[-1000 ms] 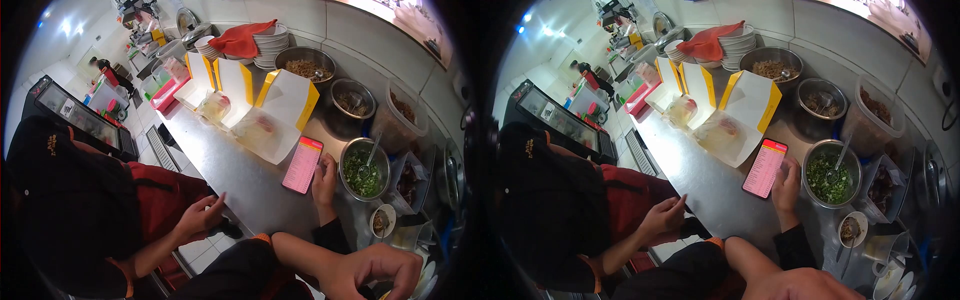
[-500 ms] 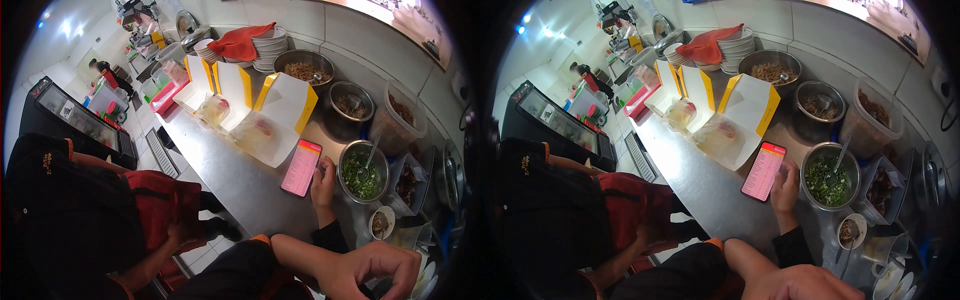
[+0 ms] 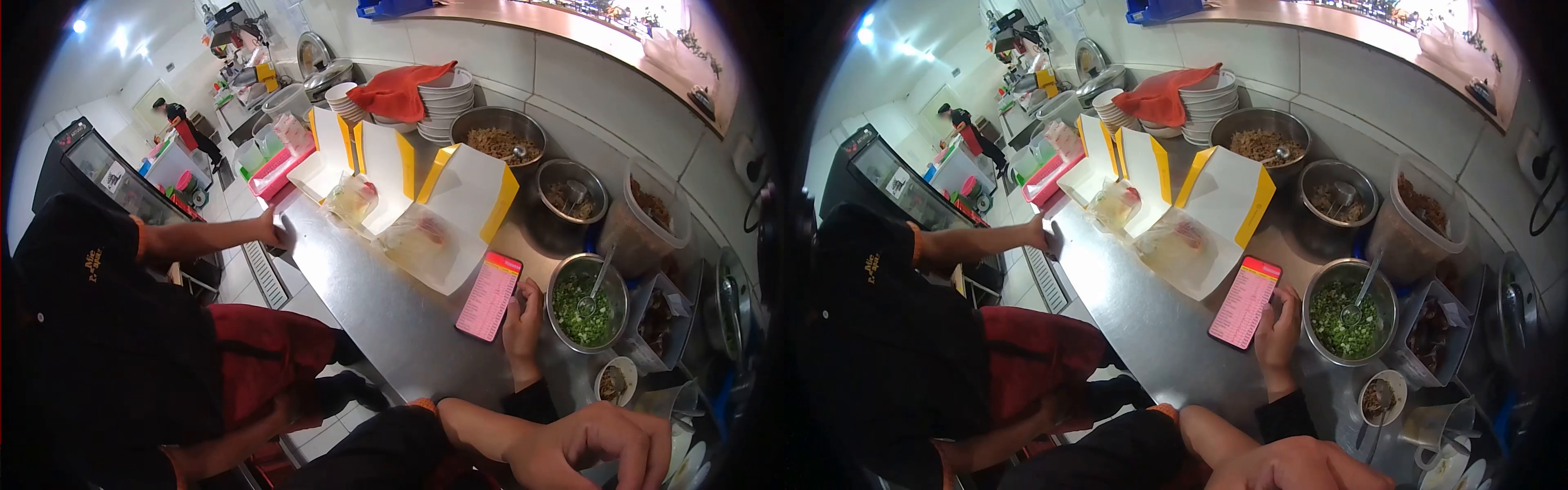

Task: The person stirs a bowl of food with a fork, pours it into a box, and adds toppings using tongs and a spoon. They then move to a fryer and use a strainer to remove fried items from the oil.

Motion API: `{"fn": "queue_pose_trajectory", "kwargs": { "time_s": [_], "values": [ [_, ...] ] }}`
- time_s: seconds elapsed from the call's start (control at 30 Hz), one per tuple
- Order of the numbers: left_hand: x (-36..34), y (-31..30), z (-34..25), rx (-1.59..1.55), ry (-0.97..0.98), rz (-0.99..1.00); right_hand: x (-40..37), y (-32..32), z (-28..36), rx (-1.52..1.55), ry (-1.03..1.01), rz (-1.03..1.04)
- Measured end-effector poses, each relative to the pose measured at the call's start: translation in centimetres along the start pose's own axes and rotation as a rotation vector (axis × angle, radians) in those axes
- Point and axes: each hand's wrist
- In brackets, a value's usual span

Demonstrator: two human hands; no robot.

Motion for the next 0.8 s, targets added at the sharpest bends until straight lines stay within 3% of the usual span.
{"fn": "queue_pose_trajectory", "kwargs": {
  "time_s": [0.03,0.13,0.33,0.8],
  "values": [
    [-0.02,0.01,0.56,-0.049,0.076,0.016,-0.1,-0.07,-0.17,-0.023,-0.022,-0.003],
    [-0.44,0.51,0.81,-0.222,0.026,-0.036,-0.16,0.1,-0.6,-0.058,-0.067,-0.005],
    [-0.56,0.39,0.5,-0.164,-0.061,-0.085,-0.17,0.29,-0.46,0.001,0.005,-0.01],
    [-0.53,0.46,0.59,-0.143,-0.082,-0.111,-0.16,0.11,-0.64,-0.061,-0.064,-0.017]
  ]
}}
Point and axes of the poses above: each hand's wrist, its own x-axis towards the middle knuckle, its own y-axis out of the palm, z = x × y, and after that the axes turned 1 degree about -z, right-handed
